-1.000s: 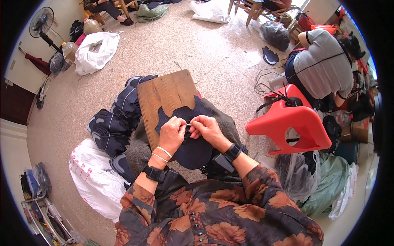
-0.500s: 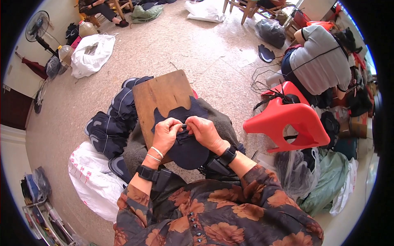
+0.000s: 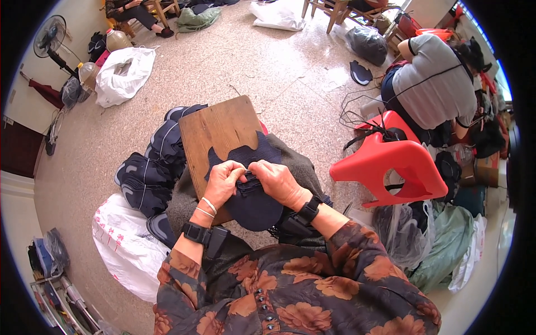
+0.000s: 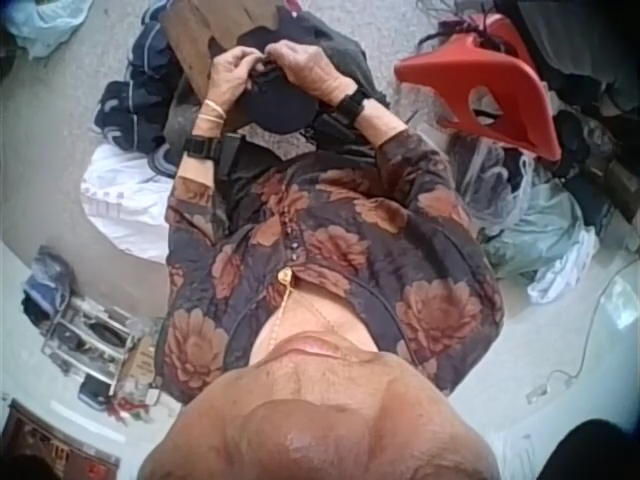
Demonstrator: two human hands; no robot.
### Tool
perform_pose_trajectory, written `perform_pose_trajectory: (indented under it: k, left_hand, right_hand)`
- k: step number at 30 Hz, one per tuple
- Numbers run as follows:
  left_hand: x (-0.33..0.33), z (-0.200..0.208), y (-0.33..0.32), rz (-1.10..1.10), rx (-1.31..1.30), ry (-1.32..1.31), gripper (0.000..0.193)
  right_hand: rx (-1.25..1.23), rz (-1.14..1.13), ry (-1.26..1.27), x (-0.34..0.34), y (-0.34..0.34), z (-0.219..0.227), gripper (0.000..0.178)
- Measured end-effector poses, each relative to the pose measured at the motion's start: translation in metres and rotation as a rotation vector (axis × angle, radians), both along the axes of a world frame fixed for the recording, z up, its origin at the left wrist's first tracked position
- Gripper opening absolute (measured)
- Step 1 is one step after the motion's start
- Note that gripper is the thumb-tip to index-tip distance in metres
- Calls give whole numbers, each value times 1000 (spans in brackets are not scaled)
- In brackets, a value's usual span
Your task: Manually threading laces through the eyelets of shoe upper components while using a wooden board for stability.
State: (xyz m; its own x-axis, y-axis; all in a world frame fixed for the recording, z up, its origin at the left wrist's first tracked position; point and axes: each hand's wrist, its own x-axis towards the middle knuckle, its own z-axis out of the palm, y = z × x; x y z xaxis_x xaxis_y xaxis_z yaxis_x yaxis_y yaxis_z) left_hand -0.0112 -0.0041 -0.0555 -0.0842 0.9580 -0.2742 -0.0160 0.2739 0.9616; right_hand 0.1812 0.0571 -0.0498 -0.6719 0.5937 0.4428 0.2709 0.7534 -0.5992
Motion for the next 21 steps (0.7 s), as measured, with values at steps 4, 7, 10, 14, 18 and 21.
perform_pose_trajectory:
  k: [4, 7, 10, 14, 18, 21]
  left_hand:
    - [0, 2, 1, 13, -1, -5, 12]
    - [-1, 3, 3, -13, -8, -14, 11]
    - [1, 3, 1, -34, 14, 2, 10]
    - [3, -2, 1, -21, 98, -34, 10]
    - [3, 1, 1, 1, 80, -5, 8]
    - [2, 1, 2, 2, 23, 13, 7]
  right_hand:
    - [-76, -6, 33, 0, 1, -6, 21]
    - [-136, -27, 80, 0, 1, -7, 16]
    - [-166, -11, 15, 1, 4, -5, 11]
    - [-195, -43, 27, 0, 3, -3, 8]
    - [-265, -89, 30, -2, 2, -6, 8]
    - [-311, -91, 40, -1, 5, -7, 9]
